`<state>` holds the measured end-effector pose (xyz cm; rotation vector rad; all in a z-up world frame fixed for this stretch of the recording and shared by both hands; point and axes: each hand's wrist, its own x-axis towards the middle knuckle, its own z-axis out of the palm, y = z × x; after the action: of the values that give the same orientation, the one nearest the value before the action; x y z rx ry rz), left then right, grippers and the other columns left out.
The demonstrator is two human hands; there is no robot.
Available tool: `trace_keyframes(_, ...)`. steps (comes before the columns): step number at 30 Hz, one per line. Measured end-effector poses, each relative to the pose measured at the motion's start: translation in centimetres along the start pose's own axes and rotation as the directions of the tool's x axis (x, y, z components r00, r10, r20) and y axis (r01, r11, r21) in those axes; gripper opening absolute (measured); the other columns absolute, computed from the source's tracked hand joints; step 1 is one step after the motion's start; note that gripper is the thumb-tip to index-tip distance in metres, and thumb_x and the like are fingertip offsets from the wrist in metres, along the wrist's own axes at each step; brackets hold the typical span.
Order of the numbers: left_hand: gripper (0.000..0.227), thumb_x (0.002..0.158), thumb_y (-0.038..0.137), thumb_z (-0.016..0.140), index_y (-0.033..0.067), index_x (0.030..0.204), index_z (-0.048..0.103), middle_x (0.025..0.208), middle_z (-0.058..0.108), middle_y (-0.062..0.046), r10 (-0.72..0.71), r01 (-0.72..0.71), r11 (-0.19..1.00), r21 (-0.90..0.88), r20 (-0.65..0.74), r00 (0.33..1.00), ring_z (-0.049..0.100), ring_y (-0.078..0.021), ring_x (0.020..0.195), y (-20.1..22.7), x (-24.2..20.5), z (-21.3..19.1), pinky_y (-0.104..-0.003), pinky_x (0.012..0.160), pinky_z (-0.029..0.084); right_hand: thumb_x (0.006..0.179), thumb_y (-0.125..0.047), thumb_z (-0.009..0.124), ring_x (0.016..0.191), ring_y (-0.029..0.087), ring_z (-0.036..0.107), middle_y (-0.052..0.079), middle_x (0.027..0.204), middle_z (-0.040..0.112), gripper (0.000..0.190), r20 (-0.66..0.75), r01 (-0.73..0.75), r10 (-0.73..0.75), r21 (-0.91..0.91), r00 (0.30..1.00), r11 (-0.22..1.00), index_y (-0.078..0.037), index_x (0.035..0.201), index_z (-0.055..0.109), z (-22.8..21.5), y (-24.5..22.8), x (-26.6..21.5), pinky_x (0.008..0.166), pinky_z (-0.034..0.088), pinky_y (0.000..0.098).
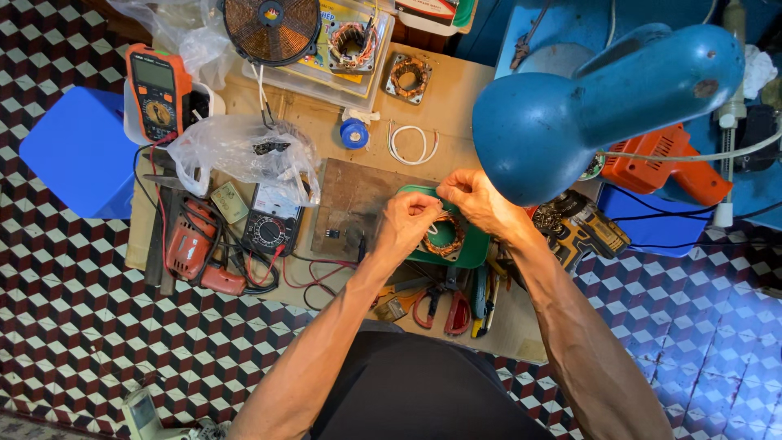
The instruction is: The person works on a small electrical component, likely a motor stator, by inserting and adjusting wires with their hands. They use a heat gun to apply heat to the component and handle a green plastic container to organize small parts. The task involves careful manipulation of wires and tools on a cluttered workbench.
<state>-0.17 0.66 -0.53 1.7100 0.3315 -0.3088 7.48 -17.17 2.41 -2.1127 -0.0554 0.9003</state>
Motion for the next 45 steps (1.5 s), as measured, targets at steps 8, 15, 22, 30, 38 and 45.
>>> trace_keyframes(8, 0.023, 0.088, 0.024, 0.075, 0.0018, 0.094, 0.078, 0.094, 0.07, -0.007, -0.048, 0.044, 0.999, -0.027, -0.129, 0.991, 0.07, -0.0129, 0.077, 0.2, -0.7, 1.1, -0.027, 0.067, 0.056, 0.095, -0.017, 0.068, 0.071, 0.008, 0.059, 0.001, 0.084, 0.07, 0.02, -0.045, 0.039, -0.02, 0.485, 0.999, 0.873, -0.002, 0.108, 0.072, 2.0, 1.9, -0.6, 0.064, 0.047, 0.0242)
trace_keyframes(15, 0.025, 0.09, 0.026, 0.074, 0.0015, 0.097, 0.077, 0.098, 0.072, -0.007, -0.126, 0.114, 0.988, -0.104, -0.108, 0.986, 0.071, -0.0119, 0.084, 1.1, -1.2, 0.8, -0.026, 0.071, 0.057, 0.094, -0.013, 0.071, 0.083, 0.006, 0.066, 0.001, 0.095, 0.074, 0.019, -0.095, 0.069, -0.017, 0.575, 0.995, 0.816, -0.001, 0.108, 0.074, 2.5, 1.8, -1.0, 0.075, 0.053, 0.02)
trace_keyframes(22, 0.025, 0.091, 0.024, 0.073, 0.0014, 0.1, 0.076, 0.097, 0.073, -0.007, -0.214, 0.193, 0.957, -0.219, -0.08, 0.973, 0.07, -0.0122, 0.085, 0.8, -1.5, 1.0, -0.026, 0.071, 0.056, 0.093, -0.011, 0.072, 0.073, 0.007, 0.062, 0.004, 0.087, 0.072, 0.018, -0.116, 0.047, 0.014, 0.51, 0.993, 0.859, -0.001, 0.107, 0.075, 2.2, 0.7, -2.5, 0.064, 0.05, 0.0222)
trace_keyframes(30, 0.024, 0.089, 0.023, 0.075, 0.0015, 0.099, 0.078, 0.098, 0.071, -0.005, -0.195, 0.181, 0.974, -0.139, -0.094, 0.976, 0.071, -0.0118, 0.085, 0.7, -1.5, 1.0, -0.026, 0.071, 0.057, 0.091, -0.007, 0.071, 0.071, 0.006, 0.061, 0.001, 0.086, 0.071, 0.015, -0.144, 0.1, -0.031, 0.502, 0.989, 0.859, 0.0, 0.104, 0.074, 2.5, 0.7, -2.8, 0.062, 0.049, 0.0217)
trace_keyframes(38, 0.025, 0.088, 0.022, 0.074, 0.0013, 0.102, 0.076, 0.092, 0.077, -0.007, -0.209, 0.187, 0.953, -0.239, -0.069, 0.976, 0.071, -0.0122, 0.082, -0.2, -1.3, 1.4, -0.026, 0.071, 0.056, 0.091, -0.006, 0.068, 0.075, 0.006, 0.063, 0.003, 0.086, 0.07, 0.042, -0.148, 0.185, -0.136, 0.39, 0.979, 0.902, 0.002, 0.132, 0.059, 1.8, -0.1, -3.7, 0.063, 0.051, 0.0226)
trace_keyframes(45, 0.025, 0.086, 0.02, 0.075, 0.0004, 0.102, 0.075, 0.092, 0.076, -0.008, -0.139, 0.113, 0.964, -0.239, -0.093, 0.986, 0.072, -0.0133, 0.083, -1.5, -0.8, 1.9, -0.027, 0.073, 0.058, 0.093, -0.008, 0.068, 0.077, 0.005, 0.063, 0.003, 0.088, 0.071, 0.044, -0.153, 0.207, -0.165, 0.323, 0.974, 0.923, 0.002, 0.135, 0.058, 1.3, -1.3, -4.6, 0.064, 0.051, 0.0221)
